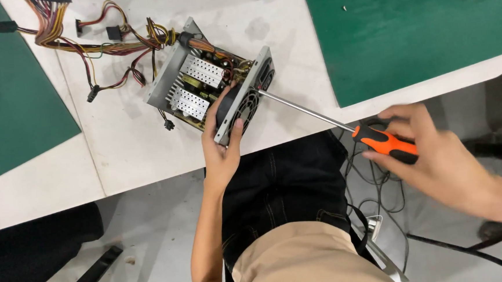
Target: Reassembling a cooling fan into a computer power supply unit using a manual screwdriver.
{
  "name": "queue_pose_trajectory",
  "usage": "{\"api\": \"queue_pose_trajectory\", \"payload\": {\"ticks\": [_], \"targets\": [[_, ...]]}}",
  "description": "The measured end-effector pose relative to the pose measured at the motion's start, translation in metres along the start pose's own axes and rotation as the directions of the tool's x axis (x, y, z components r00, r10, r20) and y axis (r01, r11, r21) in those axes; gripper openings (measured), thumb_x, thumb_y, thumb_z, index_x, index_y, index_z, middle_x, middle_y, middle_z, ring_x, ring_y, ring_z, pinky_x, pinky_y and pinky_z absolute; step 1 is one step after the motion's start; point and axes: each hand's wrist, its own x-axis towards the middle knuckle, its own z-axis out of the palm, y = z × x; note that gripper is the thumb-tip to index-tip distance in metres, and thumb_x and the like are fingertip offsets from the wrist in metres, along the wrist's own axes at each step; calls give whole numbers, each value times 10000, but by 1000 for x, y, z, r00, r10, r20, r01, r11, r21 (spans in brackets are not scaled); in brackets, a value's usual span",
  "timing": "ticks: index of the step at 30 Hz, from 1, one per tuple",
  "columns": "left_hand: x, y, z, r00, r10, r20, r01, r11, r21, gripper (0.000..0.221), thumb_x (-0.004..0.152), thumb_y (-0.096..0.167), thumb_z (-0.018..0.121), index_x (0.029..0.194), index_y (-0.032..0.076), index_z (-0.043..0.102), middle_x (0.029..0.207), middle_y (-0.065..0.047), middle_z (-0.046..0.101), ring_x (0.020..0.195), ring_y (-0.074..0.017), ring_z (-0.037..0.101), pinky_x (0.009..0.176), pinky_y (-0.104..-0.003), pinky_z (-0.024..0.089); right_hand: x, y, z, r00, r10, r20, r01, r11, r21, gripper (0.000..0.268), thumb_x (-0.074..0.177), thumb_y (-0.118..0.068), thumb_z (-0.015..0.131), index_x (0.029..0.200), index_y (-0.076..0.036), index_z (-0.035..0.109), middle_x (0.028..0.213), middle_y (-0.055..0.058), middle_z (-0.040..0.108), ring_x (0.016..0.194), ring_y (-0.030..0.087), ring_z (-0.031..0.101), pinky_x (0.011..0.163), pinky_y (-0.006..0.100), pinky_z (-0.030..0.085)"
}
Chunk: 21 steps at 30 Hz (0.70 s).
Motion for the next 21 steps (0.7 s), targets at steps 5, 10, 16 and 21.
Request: {"api": "queue_pose_trajectory", "payload": {"ticks": [5, 10, 16, 21], "targets": [[-1, 1, -12, 999, -28, 41, 26, 999, 42, 452, 1085, 226, 564, 1505, 87, 472, 1551, -116, 516, 1494, -308, 477, 1252, -444, 425, 34, 27, -1, 711, 58, 701, -655, 417, 630, 311, 942, -92, 655, 1247, -39, 617, 660, 234, 604, 332, 231, 367, 266, 316, 224], [1, 6, -19, 993, 45, 112, -54, 995, 84, 444, 1104, 239, 548, 1515, 94, 467, 1560, -101, 523, 1511, -304, 475, 1298, -481, 376, 24, 50, 50, 707, -292, 645, -629, 158, 761, 540, 965, -326, 545, 1415, -31, 504, 566, 241, 686, 325, 308, 656, 204, 277, 372], [2, -3, -28, 992, 105, 72, -105, 994, -10, 435, 1043, 12, 582, 1474, 32, 528, 1481, -197, 582, 1431, -373, 513, 1202, -533, 397, -1, 13, 106, 536, -776, 333, -837, -437, 329, 747, 1104, -463, 391, 1051, 270, 527, 491, 258, 544, 337, 414, 613, 227, 369, 477], [2, -2, -29, 990, 118, 72, -118, 993, -3, 435, 1052, 17, 577, 1483, 48, 528, 1489, -186, 583, 1437, -364, 513, 1210, -526, 393, -32, 11, 132, 753, -523, 399, -645, -473, 600, 576, 1057, -353, 401, 1413, 99, 374, 478, 281, 498, 242, 353, 566, 129, 287, 403]]}}
